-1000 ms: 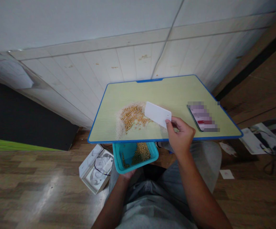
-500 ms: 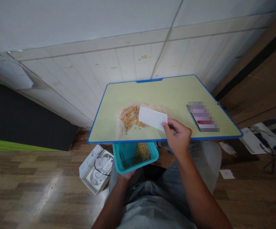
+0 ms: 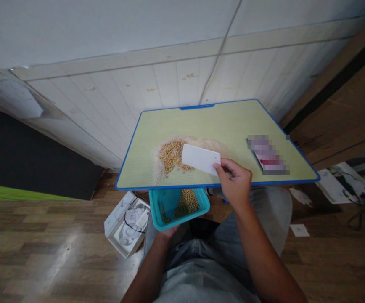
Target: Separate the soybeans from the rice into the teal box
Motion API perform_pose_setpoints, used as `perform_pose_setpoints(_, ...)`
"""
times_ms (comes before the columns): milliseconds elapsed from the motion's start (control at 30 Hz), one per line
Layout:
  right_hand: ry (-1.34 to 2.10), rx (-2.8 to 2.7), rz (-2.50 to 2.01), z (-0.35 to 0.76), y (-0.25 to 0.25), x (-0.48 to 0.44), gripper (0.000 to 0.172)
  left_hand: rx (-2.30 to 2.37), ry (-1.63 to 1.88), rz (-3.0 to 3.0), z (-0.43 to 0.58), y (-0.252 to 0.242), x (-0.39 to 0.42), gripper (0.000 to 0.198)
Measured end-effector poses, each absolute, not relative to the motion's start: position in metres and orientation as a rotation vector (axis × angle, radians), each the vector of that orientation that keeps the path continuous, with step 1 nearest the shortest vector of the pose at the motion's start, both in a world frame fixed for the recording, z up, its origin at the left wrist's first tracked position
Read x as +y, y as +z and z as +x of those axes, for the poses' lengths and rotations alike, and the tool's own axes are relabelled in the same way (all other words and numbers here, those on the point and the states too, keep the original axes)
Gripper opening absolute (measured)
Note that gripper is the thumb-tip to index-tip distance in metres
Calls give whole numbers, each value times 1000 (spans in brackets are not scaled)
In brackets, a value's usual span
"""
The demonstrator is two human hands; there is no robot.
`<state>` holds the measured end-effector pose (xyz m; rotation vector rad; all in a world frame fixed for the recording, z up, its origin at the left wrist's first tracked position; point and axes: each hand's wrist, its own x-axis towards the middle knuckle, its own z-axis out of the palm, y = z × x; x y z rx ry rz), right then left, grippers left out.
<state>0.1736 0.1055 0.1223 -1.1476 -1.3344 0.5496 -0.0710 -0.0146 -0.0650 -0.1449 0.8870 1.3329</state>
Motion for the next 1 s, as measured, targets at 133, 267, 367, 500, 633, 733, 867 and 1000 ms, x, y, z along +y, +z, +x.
perform_pose_setpoints(133, 574, -1336, -1133, 174, 121, 105, 18, 887, 1303, -146, -72, -69, -14, 81)
perform_pose_setpoints(267, 597, -1350, -1113, 175, 120, 104, 17, 870, 1293, -109, -72, -73, -14, 80)
perform_pose_setpoints(367, 588, -1352, -1118, 175, 120, 104, 17, 866, 1288, -143, -72, -72, -13, 79)
perform_pose_setpoints(500, 567, -1336, -1147, 176, 120, 105, 21, 853, 1281, -132, -73, -68, -14, 88)
perform_pose_setpoints(633, 577, -1351, -1135, 176, 120, 104, 21, 903, 1296, -190, -72, -66, -14, 87)
perform_pose_setpoints(733, 540, -1333, -1157, 178, 120, 103, 21, 905, 1287, -202, -71, -63, -14, 83)
perform_pose_setpoints(867, 561, -1355, -1142, 180, 120, 102, 18, 858, 1307, -155, -69, -60, -12, 85)
perform_pose_setpoints(1000, 590, -1357, -1134, 180, 121, 101, 17, 871, 1324, -187, -66, -60, -11, 81)
